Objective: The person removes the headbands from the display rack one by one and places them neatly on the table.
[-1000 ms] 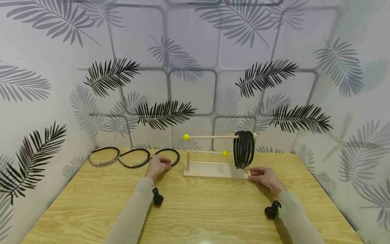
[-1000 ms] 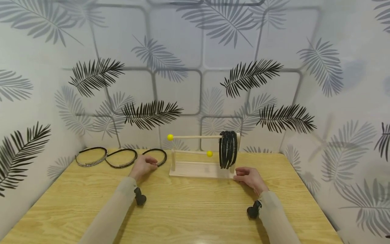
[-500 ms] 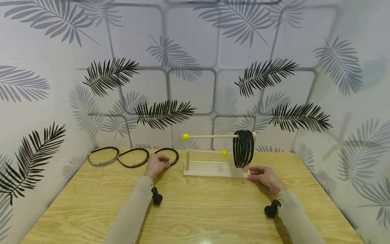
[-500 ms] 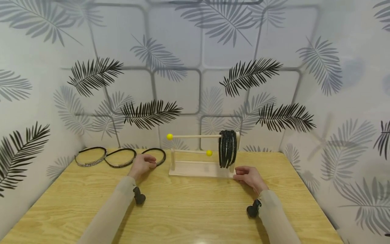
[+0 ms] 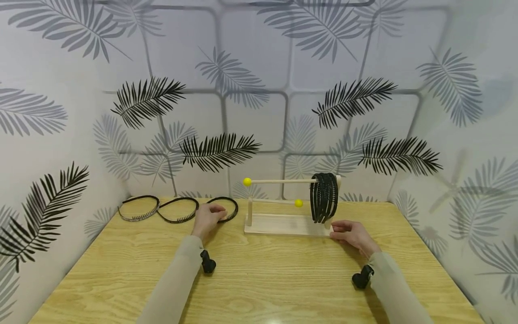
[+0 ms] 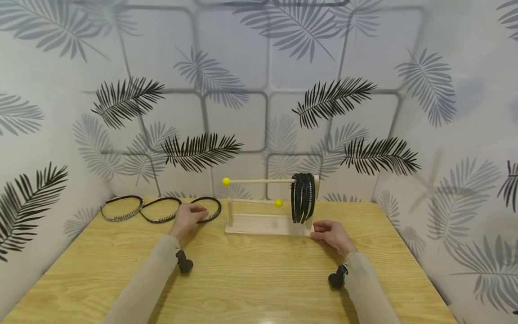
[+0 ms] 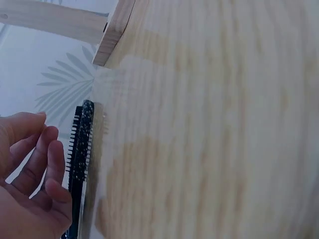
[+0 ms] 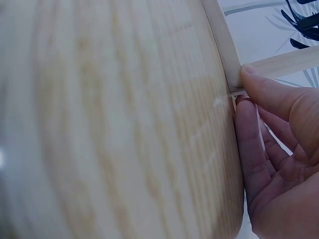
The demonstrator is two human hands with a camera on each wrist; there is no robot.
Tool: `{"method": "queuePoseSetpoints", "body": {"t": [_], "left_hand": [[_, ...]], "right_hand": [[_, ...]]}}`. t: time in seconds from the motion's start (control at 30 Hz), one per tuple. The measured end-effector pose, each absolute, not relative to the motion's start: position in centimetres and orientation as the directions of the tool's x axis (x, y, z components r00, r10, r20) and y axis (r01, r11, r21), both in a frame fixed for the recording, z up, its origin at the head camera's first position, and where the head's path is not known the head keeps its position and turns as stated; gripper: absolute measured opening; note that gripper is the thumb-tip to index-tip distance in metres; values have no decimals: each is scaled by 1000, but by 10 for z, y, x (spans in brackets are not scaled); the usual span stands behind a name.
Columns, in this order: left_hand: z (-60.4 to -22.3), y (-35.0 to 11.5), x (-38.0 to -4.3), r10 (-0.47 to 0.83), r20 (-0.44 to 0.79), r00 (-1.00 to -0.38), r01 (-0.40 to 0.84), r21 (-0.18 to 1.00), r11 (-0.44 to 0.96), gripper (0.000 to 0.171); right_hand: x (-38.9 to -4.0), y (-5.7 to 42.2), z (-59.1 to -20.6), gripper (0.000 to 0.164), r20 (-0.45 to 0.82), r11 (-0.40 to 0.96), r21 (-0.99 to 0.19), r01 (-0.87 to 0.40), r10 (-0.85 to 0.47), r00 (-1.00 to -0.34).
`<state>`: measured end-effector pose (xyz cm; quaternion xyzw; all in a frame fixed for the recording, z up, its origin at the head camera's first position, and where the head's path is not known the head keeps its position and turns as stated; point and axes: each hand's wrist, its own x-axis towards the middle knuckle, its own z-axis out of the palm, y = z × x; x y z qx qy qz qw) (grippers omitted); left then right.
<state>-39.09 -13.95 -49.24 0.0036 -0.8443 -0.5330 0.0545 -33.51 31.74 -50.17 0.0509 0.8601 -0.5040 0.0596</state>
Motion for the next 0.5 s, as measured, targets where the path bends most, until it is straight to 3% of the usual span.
{"method": "queuePoseSetpoints", "body": {"t": [0.23, 0.5], "left_hand": [[-489, -129, -385, -96, 100, -990, 64, 945, 322, 16], [-483, -115, -379, -108, 106, -989, 69, 951, 301, 21]], "right_hand": [[-335, 318, -501, 57, -156, 490, -859, 149, 27, -987], [-335, 318, -502, 56, -151, 459, -877, 145, 24, -988]]}}
